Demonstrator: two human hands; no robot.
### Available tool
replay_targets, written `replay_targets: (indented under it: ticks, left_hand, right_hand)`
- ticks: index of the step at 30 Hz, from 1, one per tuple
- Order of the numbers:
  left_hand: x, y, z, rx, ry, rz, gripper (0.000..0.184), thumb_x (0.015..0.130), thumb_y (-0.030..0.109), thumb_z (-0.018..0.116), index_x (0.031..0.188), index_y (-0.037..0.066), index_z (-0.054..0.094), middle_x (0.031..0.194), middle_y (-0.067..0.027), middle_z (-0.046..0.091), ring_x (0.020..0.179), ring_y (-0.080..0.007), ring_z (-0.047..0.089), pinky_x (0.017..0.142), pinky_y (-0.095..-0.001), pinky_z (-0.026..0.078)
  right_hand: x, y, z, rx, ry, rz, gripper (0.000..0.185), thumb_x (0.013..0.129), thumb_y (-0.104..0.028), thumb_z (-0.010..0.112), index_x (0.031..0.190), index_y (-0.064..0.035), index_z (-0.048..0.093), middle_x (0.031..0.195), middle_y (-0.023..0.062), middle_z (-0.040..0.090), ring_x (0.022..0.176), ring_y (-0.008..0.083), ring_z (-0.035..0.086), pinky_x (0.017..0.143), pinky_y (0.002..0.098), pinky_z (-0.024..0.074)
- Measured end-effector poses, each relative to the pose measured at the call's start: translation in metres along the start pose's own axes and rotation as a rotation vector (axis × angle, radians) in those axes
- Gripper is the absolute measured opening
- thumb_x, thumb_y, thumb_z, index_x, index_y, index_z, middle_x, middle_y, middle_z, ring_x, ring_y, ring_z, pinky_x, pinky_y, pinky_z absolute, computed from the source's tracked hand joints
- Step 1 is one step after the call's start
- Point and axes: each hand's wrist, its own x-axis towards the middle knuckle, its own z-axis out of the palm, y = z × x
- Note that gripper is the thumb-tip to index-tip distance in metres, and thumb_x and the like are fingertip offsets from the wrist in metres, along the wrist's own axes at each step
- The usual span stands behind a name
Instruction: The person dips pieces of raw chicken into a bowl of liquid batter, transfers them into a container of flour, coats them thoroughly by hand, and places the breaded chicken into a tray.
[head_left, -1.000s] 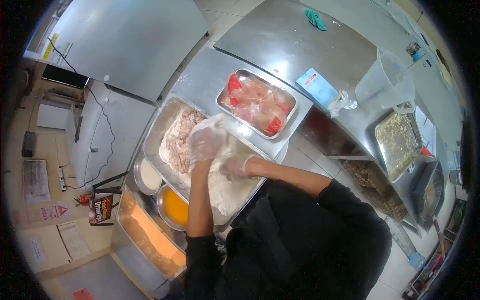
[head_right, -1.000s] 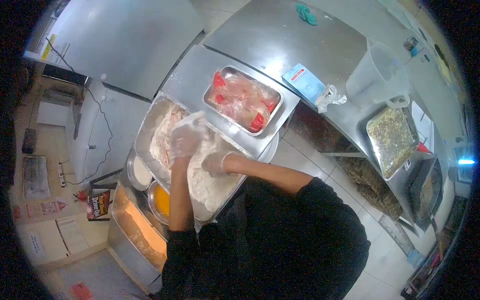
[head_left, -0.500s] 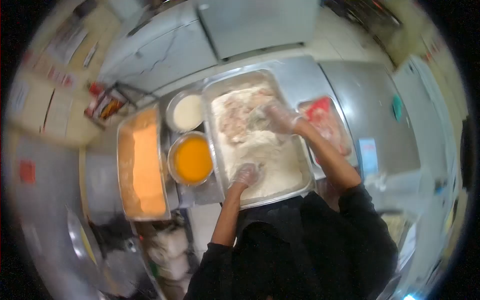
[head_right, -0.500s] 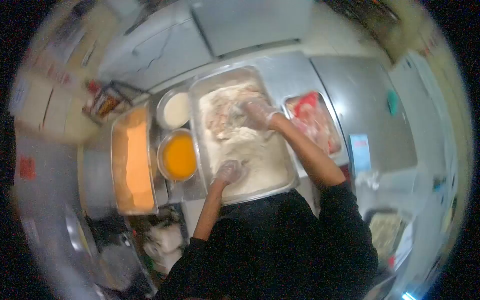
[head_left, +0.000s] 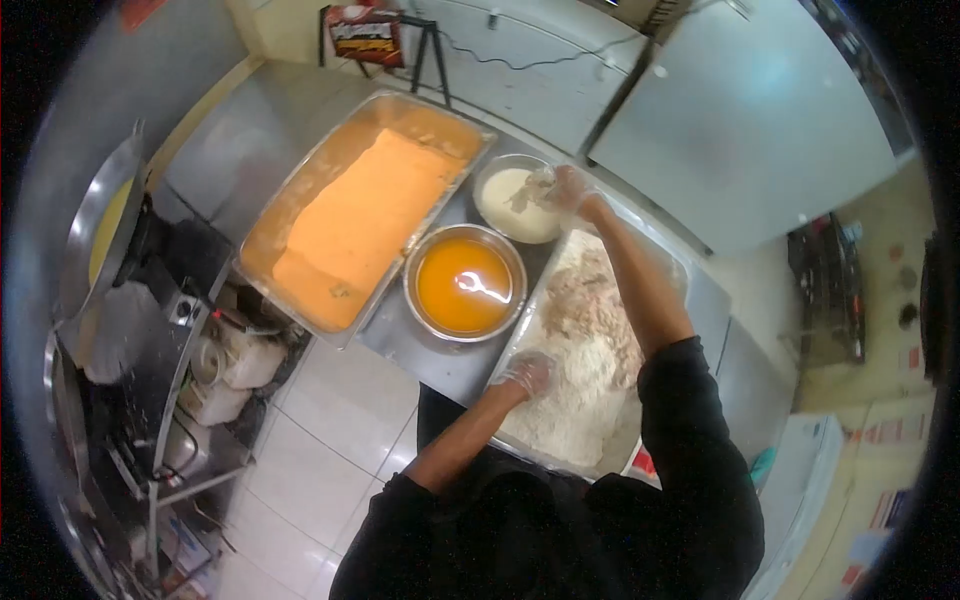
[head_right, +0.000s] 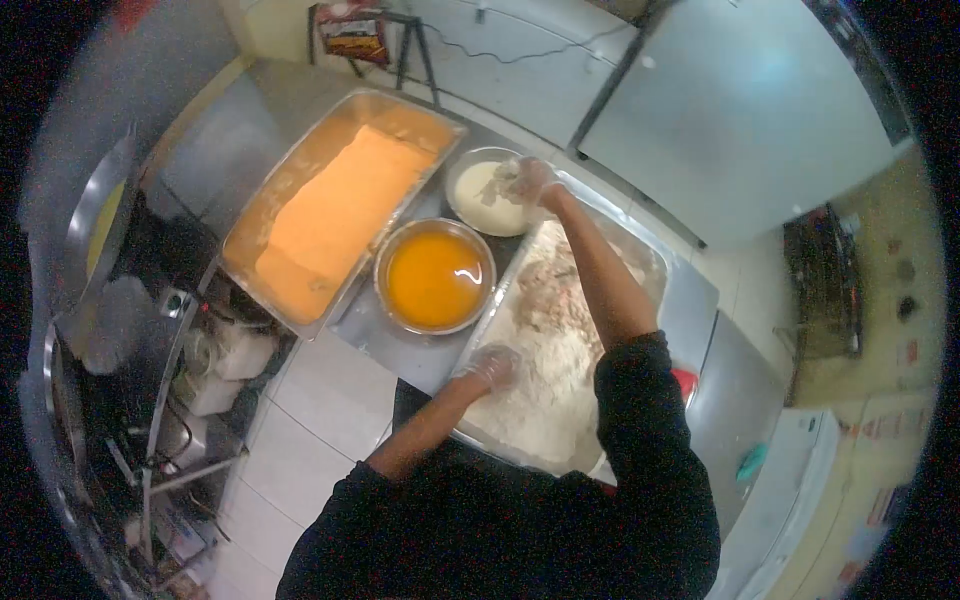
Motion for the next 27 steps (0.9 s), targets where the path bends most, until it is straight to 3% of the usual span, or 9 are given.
replay_targets:
  ticks: [3, 5, 6, 8, 11, 16, 21, 23, 27]
  left_hand:
    - [-0.032, 0.047, -0.116, -0.103, -0.012, 0.097, 0.017, 0.069, 0.019, 0.054, 0.075, 0.005, 0.062, 0.076, -0.0167, 0.061, 0.075, -0.0304, 0.06, 0.067, -0.0411, 0.046]
    - [-0.027, 0.047, -0.114, -0.106, -0.003, 0.074, 0.017, 0.069, 0.019, 0.054, 0.074, 0.005, 0.061, 0.074, -0.0167, 0.061, 0.073, -0.0307, 0.06, 0.065, -0.0413, 0.046]
    - [-0.026, 0.048, -0.109, -0.102, -0.005, 0.066, 0.017, 0.068, 0.019, 0.054, 0.072, 0.004, 0.061, 0.072, -0.0167, 0.061, 0.071, -0.0309, 0.06, 0.064, -0.0415, 0.046]
    - [-0.024, 0.045, -0.101, -0.11, 0.035, 0.079, 0.017, 0.069, 0.02, 0.054, 0.072, 0.004, 0.06, 0.07, -0.0166, 0.061, 0.068, -0.0311, 0.06, 0.063, -0.0421, 0.046]
    - [-0.026, 0.05, -0.114, -0.135, 0.003, 0.076, 0.019, 0.07, 0.02, 0.053, 0.073, 0.003, 0.06, 0.07, -0.0169, 0.06, 0.069, -0.0323, 0.06, 0.064, -0.0425, 0.046]
    - [-0.026, 0.049, -0.113, -0.216, -0.011, 0.073, 0.021, 0.071, 0.022, 0.052, 0.076, 0.002, 0.059, 0.071, -0.0177, 0.06, 0.067, -0.0345, 0.058, 0.063, -0.0455, 0.044]
    - [-0.027, 0.048, -0.126, -0.164, -0.093, 0.072, 0.024, 0.072, 0.025, 0.053, 0.078, 0.003, 0.06, 0.076, -0.018, 0.06, 0.071, -0.0329, 0.058, 0.064, -0.0448, 0.044]
    - [-0.024, 0.045, -0.112, -0.138, -0.135, 0.073, 0.025, 0.072, 0.027, 0.054, 0.079, 0.004, 0.06, 0.077, -0.0178, 0.06, 0.073, -0.0322, 0.059, 0.065, -0.0436, 0.044]
    - [-0.017, 0.032, -0.079, -0.149, -0.102, 0.077, 0.024, 0.071, 0.025, 0.054, 0.078, 0.003, 0.061, 0.081, -0.017, 0.061, 0.075, -0.0307, 0.058, 0.067, -0.0404, 0.044]
  right_hand:
    - [0.033, 0.043, 0.039, 0.298, -0.138, 0.021, 0.037, 0.075, -0.029, 0.063, 0.101, -0.0031, 0.059, 0.095, 0.0113, 0.061, 0.079, 0.0213, 0.059, 0.071, 0.0319, 0.0482]
    - [0.067, 0.105, 0.087, 1.172, -0.209, 0.202, 0.04, 0.074, -0.035, 0.061, 0.101, -0.0052, 0.059, 0.096, 0.012, 0.061, 0.083, 0.0265, 0.059, 0.074, 0.0332, 0.0478]
    - [0.069, 0.095, 0.085, 1.172, -0.218, 0.203, 0.04, 0.074, -0.035, 0.061, 0.101, -0.0052, 0.059, 0.096, 0.012, 0.061, 0.083, 0.0265, 0.059, 0.074, 0.0332, 0.0478]
    - [0.061, 0.061, 0.075, -0.63, -0.147, -0.148, 0.035, 0.069, -0.026, 0.066, 0.095, -0.005, 0.059, 0.093, 0.0111, 0.06, 0.086, 0.0207, 0.057, 0.076, 0.0293, 0.0448]
    - [0.052, 0.045, 0.082, -0.559, -0.066, 0.152, 0.038, 0.068, -0.032, 0.064, 0.094, -0.0053, 0.058, 0.095, 0.0137, 0.059, 0.091, 0.0266, 0.056, 0.081, 0.0324, 0.0438]
    - [0.072, 0.113, 0.134, -0.625, -0.082, 0.123, 0.033, 0.063, -0.022, 0.066, 0.09, -0.0035, 0.062, 0.097, 0.0187, 0.06, 0.09, 0.028, 0.06, 0.076, 0.0351, 0.0481]
    - [0.053, 0.076, 0.086, -0.767, -0.011, -0.077, 0.035, 0.057, -0.013, 0.07, 0.09, -0.0043, 0.062, 0.09, 0.0193, 0.061, 0.085, 0.0287, 0.061, 0.073, 0.0359, 0.049]
    - [0.065, 0.073, 0.057, -0.364, -0.055, 0.123, 0.038, 0.056, -0.016, 0.072, 0.09, -0.0036, 0.061, 0.092, 0.0188, 0.061, 0.085, 0.0301, 0.06, 0.074, 0.0376, 0.0485]
    - [0.06, 0.04, -0.004, -0.385, -0.079, 0.105, 0.046, 0.057, -0.024, 0.074, 0.095, -0.0016, 0.057, 0.097, 0.0198, 0.059, 0.092, 0.0323, 0.057, 0.077, 0.0394, 0.0465]
